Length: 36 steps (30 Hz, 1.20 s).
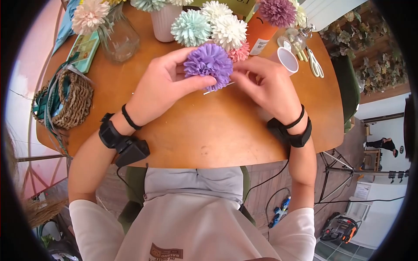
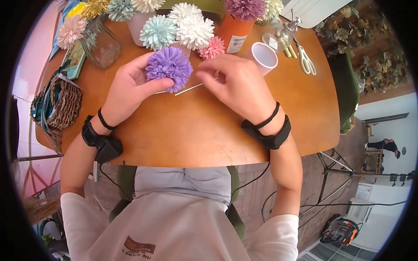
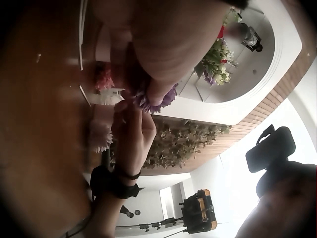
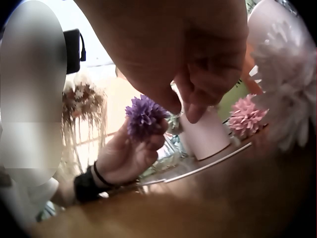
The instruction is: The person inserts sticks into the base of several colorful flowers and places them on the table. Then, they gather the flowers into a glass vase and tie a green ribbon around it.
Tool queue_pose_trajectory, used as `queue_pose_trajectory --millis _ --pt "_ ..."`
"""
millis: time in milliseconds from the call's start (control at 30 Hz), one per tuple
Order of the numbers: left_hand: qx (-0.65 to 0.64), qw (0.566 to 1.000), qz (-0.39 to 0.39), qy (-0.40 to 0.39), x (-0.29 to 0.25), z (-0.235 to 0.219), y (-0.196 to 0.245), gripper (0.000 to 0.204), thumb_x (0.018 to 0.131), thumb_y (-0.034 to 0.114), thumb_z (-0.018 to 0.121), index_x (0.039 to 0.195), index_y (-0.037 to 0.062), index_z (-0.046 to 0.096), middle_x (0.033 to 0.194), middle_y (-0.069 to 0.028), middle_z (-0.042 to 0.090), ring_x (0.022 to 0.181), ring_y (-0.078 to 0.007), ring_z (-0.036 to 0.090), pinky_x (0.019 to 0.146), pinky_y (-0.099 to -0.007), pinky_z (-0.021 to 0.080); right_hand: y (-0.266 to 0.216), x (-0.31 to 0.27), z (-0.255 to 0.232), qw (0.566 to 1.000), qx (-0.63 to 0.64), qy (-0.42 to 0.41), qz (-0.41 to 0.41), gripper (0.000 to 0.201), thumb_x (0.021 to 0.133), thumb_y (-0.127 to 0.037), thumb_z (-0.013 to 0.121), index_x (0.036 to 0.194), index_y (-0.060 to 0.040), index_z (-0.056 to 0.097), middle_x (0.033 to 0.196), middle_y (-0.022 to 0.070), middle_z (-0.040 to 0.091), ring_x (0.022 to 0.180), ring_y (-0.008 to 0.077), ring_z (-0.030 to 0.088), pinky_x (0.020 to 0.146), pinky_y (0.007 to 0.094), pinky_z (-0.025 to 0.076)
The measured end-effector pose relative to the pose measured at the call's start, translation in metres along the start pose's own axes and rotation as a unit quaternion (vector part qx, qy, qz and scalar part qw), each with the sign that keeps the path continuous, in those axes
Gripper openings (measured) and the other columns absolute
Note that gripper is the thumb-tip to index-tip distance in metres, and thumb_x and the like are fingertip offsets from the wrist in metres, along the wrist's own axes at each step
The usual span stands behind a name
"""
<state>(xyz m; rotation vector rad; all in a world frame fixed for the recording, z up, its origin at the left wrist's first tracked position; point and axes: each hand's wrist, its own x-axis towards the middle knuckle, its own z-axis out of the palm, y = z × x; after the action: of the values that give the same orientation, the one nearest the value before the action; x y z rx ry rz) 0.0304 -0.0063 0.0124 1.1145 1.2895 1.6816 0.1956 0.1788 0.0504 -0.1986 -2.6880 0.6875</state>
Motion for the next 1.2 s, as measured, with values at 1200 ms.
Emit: queue_pose_trajectory --millis 1200 --pt "0.027 1.0 0.008 0.009 0.002 -0.008 -0.008 0.063 0.089 -0.006 0.068 0.147 -0.0052 0.042 0.133 -0.0094 0.06 0.119 -0.0183 0.062 0.1 -0.0337 0.055 0.003 -0.011 0.013 0.988 -0.128 -0.067 -0.062 0.009 0.085 -0.011 0.067 0.088 -0.0025 0.069 0.078 0.0135 0.068 0.072 0.0331 0.068 0.065 0.0438 0.055"
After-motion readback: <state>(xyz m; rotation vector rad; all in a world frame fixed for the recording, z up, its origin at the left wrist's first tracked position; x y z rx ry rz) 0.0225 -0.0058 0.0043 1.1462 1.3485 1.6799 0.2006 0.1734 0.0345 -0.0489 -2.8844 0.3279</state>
